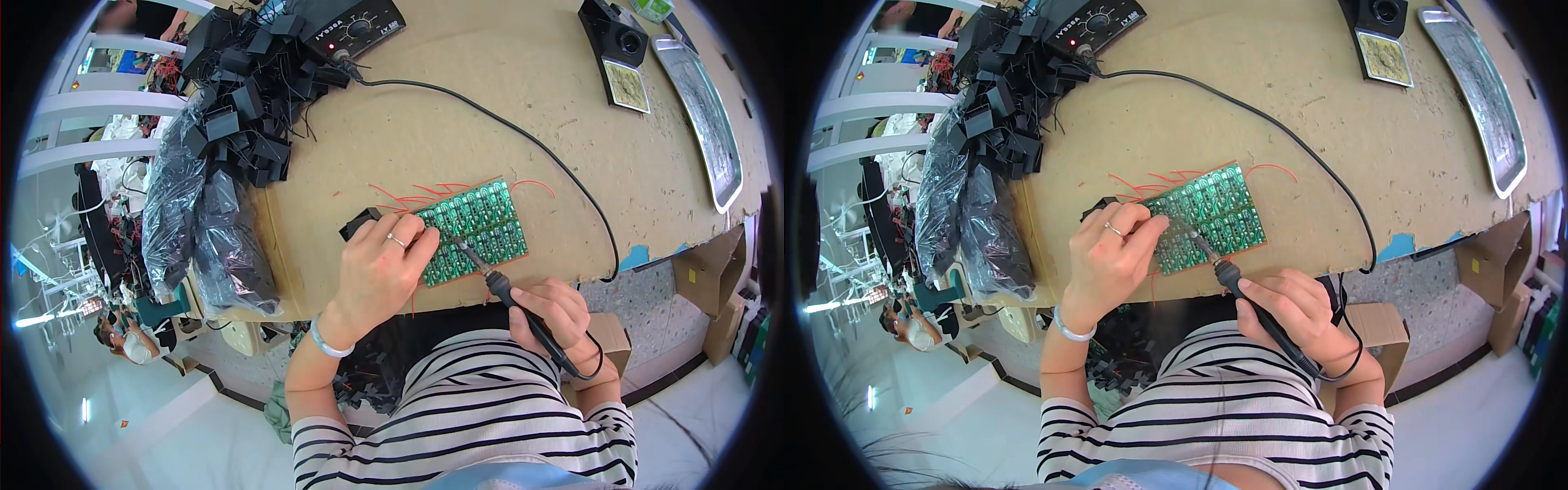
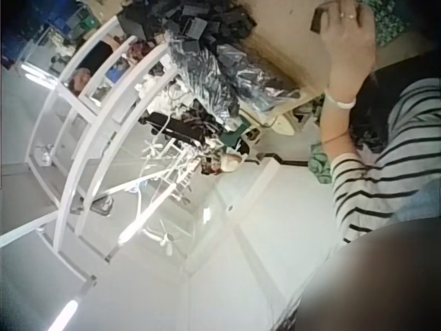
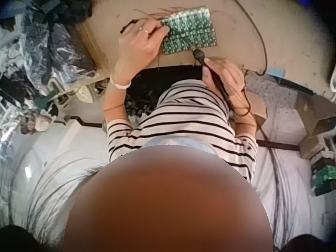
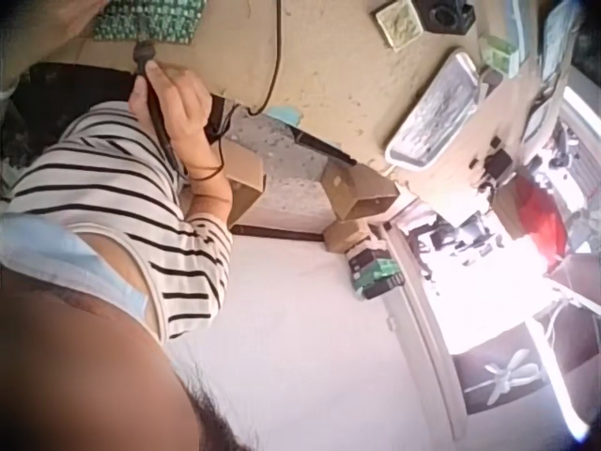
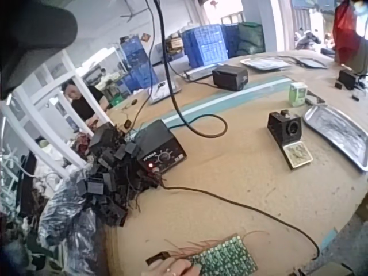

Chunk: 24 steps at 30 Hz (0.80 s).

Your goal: Soldering electronic components and wires onto a printed circuit board.

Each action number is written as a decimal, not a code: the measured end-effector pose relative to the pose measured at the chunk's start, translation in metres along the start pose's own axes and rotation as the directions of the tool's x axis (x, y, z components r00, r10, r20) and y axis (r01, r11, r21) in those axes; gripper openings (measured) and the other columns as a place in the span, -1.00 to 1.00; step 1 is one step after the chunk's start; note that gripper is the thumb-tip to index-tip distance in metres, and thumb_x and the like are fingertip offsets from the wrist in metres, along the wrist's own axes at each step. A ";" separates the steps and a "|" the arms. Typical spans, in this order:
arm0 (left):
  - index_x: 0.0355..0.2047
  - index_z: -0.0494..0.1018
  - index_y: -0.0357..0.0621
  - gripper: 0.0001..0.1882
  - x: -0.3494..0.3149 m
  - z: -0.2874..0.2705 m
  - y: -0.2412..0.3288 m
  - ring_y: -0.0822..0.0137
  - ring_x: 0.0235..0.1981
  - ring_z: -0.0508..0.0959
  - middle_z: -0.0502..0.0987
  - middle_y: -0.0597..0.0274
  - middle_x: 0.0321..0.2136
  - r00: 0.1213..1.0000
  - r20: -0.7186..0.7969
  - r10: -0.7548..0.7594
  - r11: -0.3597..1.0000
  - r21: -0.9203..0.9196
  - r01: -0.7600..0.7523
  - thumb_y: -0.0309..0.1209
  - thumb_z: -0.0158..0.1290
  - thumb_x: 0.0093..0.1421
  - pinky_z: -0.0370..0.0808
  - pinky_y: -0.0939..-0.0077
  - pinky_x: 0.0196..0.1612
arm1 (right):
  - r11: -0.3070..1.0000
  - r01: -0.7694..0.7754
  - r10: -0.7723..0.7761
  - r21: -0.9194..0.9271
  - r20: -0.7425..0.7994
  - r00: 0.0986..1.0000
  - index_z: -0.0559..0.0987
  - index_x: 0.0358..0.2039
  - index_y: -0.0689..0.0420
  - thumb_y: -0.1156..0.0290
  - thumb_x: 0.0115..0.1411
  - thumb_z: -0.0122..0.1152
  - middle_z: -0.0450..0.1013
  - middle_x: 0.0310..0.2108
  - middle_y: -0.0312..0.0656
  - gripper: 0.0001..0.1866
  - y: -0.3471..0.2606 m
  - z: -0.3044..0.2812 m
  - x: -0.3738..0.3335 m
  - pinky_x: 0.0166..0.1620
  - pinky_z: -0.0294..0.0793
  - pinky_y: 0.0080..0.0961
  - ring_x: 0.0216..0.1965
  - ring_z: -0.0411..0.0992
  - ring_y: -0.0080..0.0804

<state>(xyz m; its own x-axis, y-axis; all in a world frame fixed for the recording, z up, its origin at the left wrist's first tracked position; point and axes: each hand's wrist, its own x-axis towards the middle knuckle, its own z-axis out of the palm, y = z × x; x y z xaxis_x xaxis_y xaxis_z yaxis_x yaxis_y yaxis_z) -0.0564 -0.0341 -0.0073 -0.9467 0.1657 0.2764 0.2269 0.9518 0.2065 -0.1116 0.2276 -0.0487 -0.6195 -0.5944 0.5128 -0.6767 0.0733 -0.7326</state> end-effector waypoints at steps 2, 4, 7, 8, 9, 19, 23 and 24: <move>-0.33 0.63 -0.14 -0.79 -0.001 0.000 0.000 0.30 -0.42 0.52 0.45 0.31 -0.41 1.000 0.005 0.006 1.000 0.019 -0.006 -0.57 0.26 -0.05 0.44 0.41 -0.40 | 1.000 0.000 0.000 -0.011 0.011 1.000 0.66 -0.19 0.27 0.61 -0.09 0.42 0.55 -0.42 -0.16 -0.64 -0.001 0.001 0.000 -0.44 0.53 -0.45 -0.52 0.51 -0.30; -0.32 0.63 -0.15 -0.79 -0.002 0.000 0.000 0.30 -0.40 0.52 0.45 0.31 -0.40 0.999 0.032 0.007 0.999 0.036 -0.009 -0.55 0.26 -0.04 0.44 0.40 -0.39 | 1.000 0.001 0.000 -0.023 0.021 1.000 0.66 -0.20 0.27 0.61 -0.09 0.42 0.55 -0.41 -0.17 -0.65 -0.002 0.000 0.002 -0.44 0.53 -0.45 -0.51 0.52 -0.30; -0.31 0.62 -0.16 -0.77 -0.002 0.001 0.001 0.30 -0.38 0.53 0.44 0.30 -0.39 0.998 0.055 0.007 0.999 0.048 -0.010 -0.53 0.27 -0.05 0.44 0.40 -0.37 | 0.999 0.030 -0.028 -0.045 0.037 0.999 0.66 -0.21 0.26 0.61 -0.10 0.42 0.55 -0.40 -0.18 -0.64 -0.003 -0.001 0.003 -0.42 0.55 -0.46 -0.49 0.53 -0.31; -0.31 0.62 -0.16 -0.77 -0.001 0.001 0.001 0.30 -0.38 0.53 0.44 0.30 -0.39 0.999 0.054 0.009 0.999 0.046 -0.011 -0.53 0.27 -0.05 0.44 0.40 -0.37 | 0.997 0.039 -0.036 -0.063 0.047 0.998 0.65 -0.21 0.25 0.61 -0.11 0.43 0.55 -0.40 -0.19 -0.64 -0.003 -0.001 0.003 -0.41 0.56 -0.46 -0.48 0.54 -0.31; -0.30 0.61 -0.16 -0.76 -0.001 0.001 0.002 0.29 -0.38 0.53 0.44 0.30 -0.38 0.998 0.065 0.003 0.999 0.049 -0.006 -0.52 0.28 -0.05 0.44 0.40 -0.37 | 0.996 0.050 -0.046 -0.077 0.057 0.997 0.65 -0.21 0.24 0.61 -0.12 0.43 0.55 -0.40 -0.19 -0.64 -0.003 -0.001 0.003 -0.40 0.57 -0.46 -0.47 0.54 -0.31; -0.34 0.59 -0.17 -0.78 0.000 0.005 0.004 0.30 -0.40 0.51 0.41 0.29 -0.41 0.998 0.062 -0.020 0.999 0.046 0.018 -0.52 0.27 -0.06 0.42 0.39 -0.38 | 0.997 0.055 -0.052 -0.056 0.049 0.997 0.64 -0.20 0.25 0.62 -0.12 0.42 0.54 -0.40 -0.19 -0.63 -0.002 -0.003 0.000 -0.43 0.55 -0.45 -0.48 0.53 -0.30; -0.35 0.58 -0.17 -0.80 0.001 0.004 0.006 0.29 -0.40 0.51 0.41 0.29 -0.41 0.997 0.073 -0.025 0.999 0.049 0.021 -0.53 0.27 -0.06 0.42 0.38 -0.39 | 0.997 0.050 -0.049 -0.051 0.007 0.999 0.62 -0.18 0.26 0.63 -0.08 0.39 0.54 -0.39 -0.16 -0.64 -0.001 -0.016 -0.008 -0.45 0.52 -0.43 -0.51 0.51 -0.28; -0.36 0.57 -0.17 -0.80 0.001 0.003 0.006 0.29 -0.40 0.51 0.41 0.28 -0.41 0.996 0.080 -0.033 0.998 0.051 0.029 -0.53 0.27 -0.06 0.43 0.37 -0.39 | 0.997 0.042 -0.043 -0.067 -0.012 0.999 0.62 -0.18 0.25 0.63 -0.08 0.38 0.55 -0.39 -0.17 -0.64 0.000 -0.016 -0.008 -0.45 0.52 -0.43 -0.51 0.51 -0.29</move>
<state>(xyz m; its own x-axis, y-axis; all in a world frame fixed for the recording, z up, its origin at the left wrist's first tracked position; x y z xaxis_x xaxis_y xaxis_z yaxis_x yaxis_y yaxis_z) -0.0562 -0.0273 -0.0089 -0.9689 0.1540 0.1938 0.1871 0.9682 0.1660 -0.1125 0.2454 -0.0456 -0.5948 -0.5871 0.5491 -0.7271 0.1015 -0.6790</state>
